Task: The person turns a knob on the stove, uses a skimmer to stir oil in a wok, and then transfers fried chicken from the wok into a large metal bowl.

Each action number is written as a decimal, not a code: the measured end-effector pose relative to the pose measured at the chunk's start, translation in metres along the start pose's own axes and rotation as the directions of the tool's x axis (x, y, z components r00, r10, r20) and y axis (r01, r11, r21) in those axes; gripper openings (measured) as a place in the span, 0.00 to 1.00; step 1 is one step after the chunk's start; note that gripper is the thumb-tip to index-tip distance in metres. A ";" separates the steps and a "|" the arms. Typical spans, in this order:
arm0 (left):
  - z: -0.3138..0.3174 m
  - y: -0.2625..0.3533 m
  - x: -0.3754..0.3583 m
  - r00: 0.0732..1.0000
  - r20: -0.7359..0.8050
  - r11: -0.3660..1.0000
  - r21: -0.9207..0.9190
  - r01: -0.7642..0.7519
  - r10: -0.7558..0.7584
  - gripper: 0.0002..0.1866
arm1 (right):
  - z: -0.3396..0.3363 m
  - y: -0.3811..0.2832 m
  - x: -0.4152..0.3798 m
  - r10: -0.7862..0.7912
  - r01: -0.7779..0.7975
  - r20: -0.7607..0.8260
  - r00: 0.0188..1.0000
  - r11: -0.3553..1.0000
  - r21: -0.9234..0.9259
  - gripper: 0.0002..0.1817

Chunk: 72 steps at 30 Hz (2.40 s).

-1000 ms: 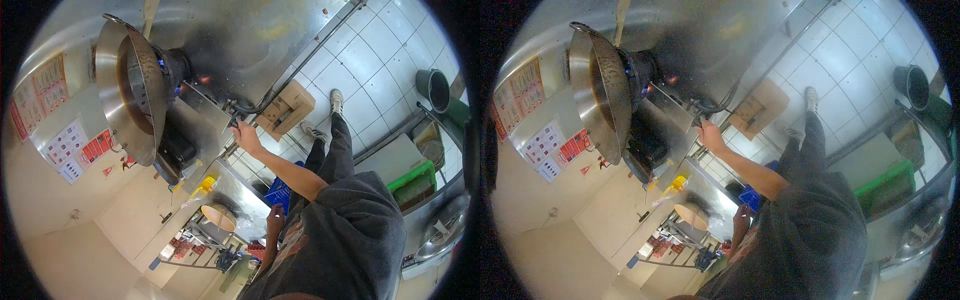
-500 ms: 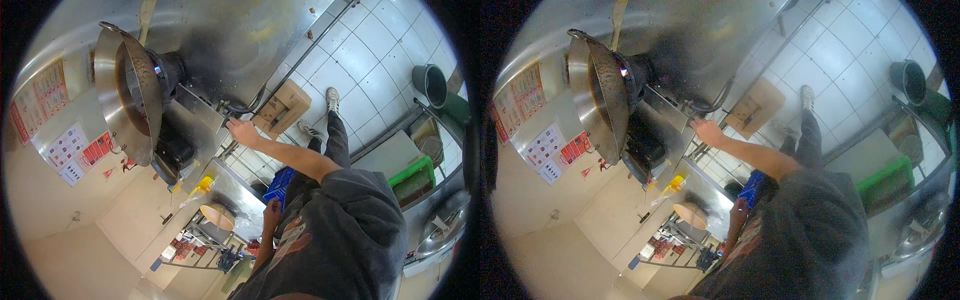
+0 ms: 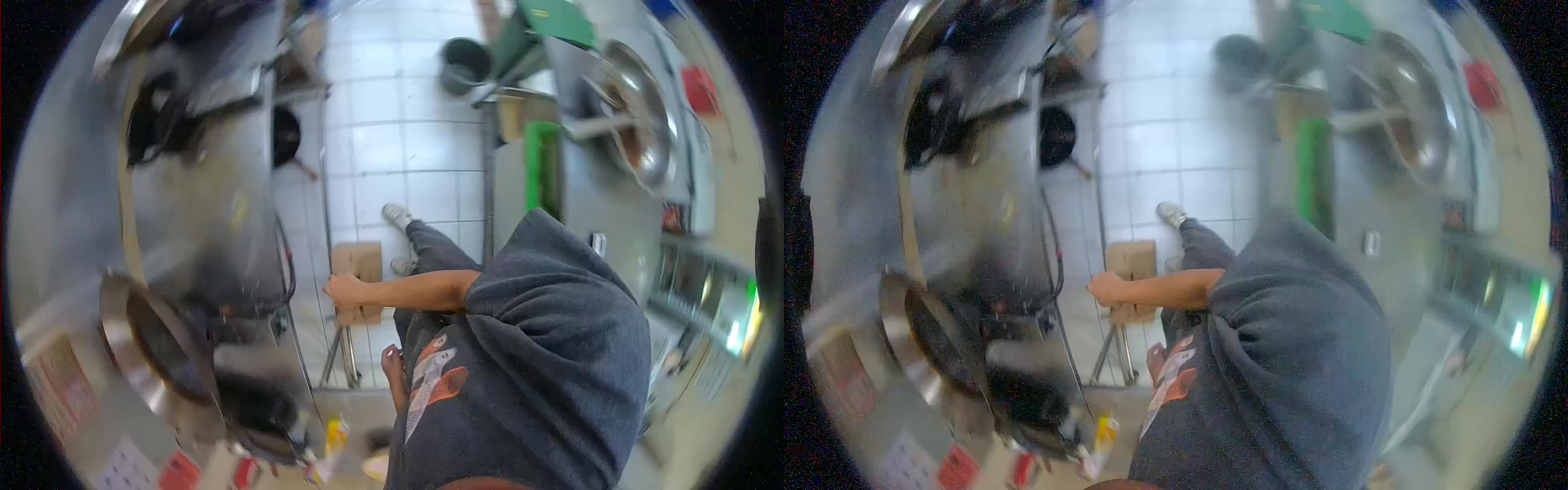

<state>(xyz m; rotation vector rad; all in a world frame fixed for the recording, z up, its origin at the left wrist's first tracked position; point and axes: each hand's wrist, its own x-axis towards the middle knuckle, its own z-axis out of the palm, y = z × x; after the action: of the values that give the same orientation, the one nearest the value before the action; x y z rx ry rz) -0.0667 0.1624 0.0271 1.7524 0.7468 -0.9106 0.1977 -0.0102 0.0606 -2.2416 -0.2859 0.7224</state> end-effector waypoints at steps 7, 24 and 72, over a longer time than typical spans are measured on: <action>-0.048 0.003 0.114 0.945 0.217 0.879 0.462 0.120 -0.243 0.07 | -0.065 0.083 -0.153 0.413 -0.414 -0.322 0.852 0.908 0.070 0.21; 0.161 0.201 0.110 0.925 0.300 0.883 0.334 -0.331 0.234 0.10 | -0.237 0.244 -0.390 0.918 0.723 -0.392 0.061 0.230 0.651 0.36; 0.222 0.246 0.300 0.965 0.257 0.915 0.400 -0.051 -0.059 0.12 | -0.376 0.372 -0.476 0.994 0.891 -0.107 0.033 0.019 0.453 0.29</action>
<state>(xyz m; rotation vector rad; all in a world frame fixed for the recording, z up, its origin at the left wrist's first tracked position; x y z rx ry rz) 0.2393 -0.1044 -0.1603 1.9286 0.4033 -1.3460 0.0213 -0.6858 0.1983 -0.2821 1.1882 -0.9217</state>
